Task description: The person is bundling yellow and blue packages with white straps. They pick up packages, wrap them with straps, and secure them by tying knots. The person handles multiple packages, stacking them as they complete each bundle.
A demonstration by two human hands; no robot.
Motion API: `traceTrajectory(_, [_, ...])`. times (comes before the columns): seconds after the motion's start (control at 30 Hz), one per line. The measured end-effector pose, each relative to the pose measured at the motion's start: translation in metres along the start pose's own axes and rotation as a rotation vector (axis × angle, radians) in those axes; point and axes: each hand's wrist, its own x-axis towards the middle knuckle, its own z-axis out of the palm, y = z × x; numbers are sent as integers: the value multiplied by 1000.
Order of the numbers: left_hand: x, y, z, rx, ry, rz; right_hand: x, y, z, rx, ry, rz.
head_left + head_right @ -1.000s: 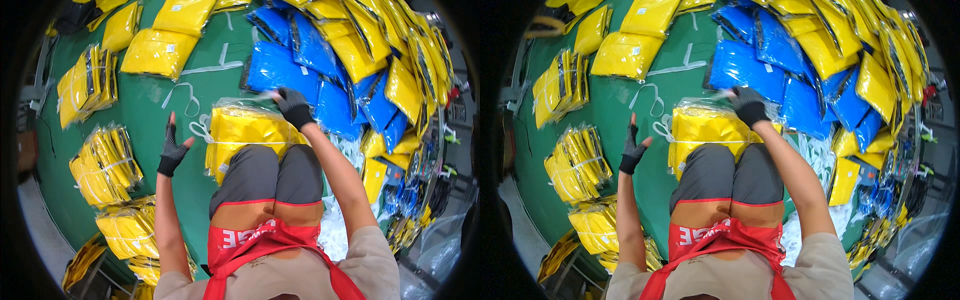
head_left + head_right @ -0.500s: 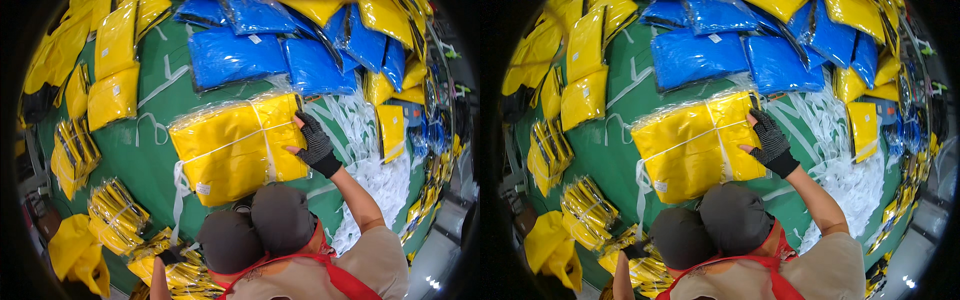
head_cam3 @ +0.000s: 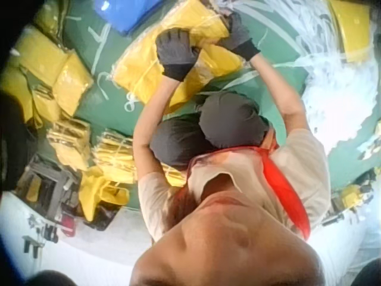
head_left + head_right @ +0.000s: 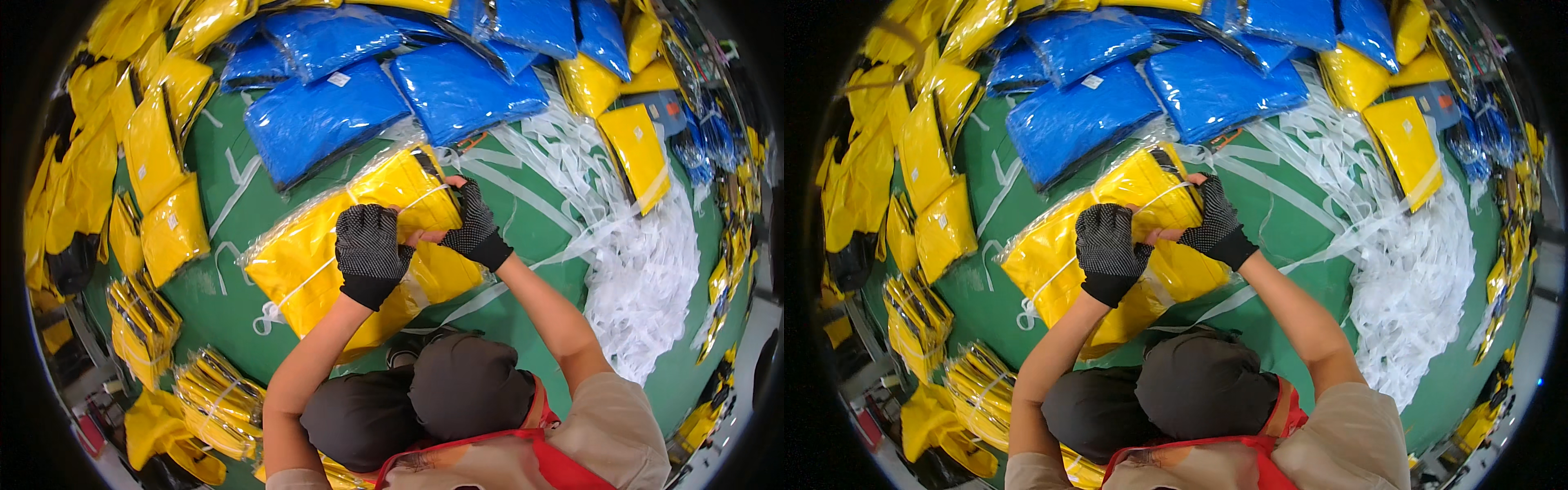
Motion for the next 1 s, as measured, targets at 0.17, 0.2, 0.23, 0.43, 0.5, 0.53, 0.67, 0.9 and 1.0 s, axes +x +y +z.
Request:
traceTrajectory(0.17, [11, 2, 11, -91, -77, 116, 0, 15, 4, 136, 157, -6])
traceTrajectory(0.2, [12, 2, 11, -96, -93, 138, 1, 9, 2, 96, 159, 15])
traceTrajectory(0.23, [13, 3, 9, -87, -56, 183, 2, 5, 0, 55, 159, 35])
traceTrajectory(0.43, [-12, 12, 12, -163, -382, 437, -21, -3, -3, -143, 179, 150])
traceTrajectory(0.5, [-23, 9, 10, -178, -341, 494, -28, -13, 6, -179, 231, 84])
traceTrajectory(0.53, [-27, 7, 10, -142, -371, 416, -27, -11, 10, -93, 249, 142])
traceTrajectory(0.67, [-14, 8, 5, -58, -117, 254, 17, 83, 9, -296, 396, 125])
traceTrajectory(0.9, [16, -11, -13, -66, -132, 32, 101, 164, -43, -955, -303, -291])
traceTrajectory(1.0, [22, -15, 1, -138, -116, 33, 103, 159, -35, -951, -463, -96])
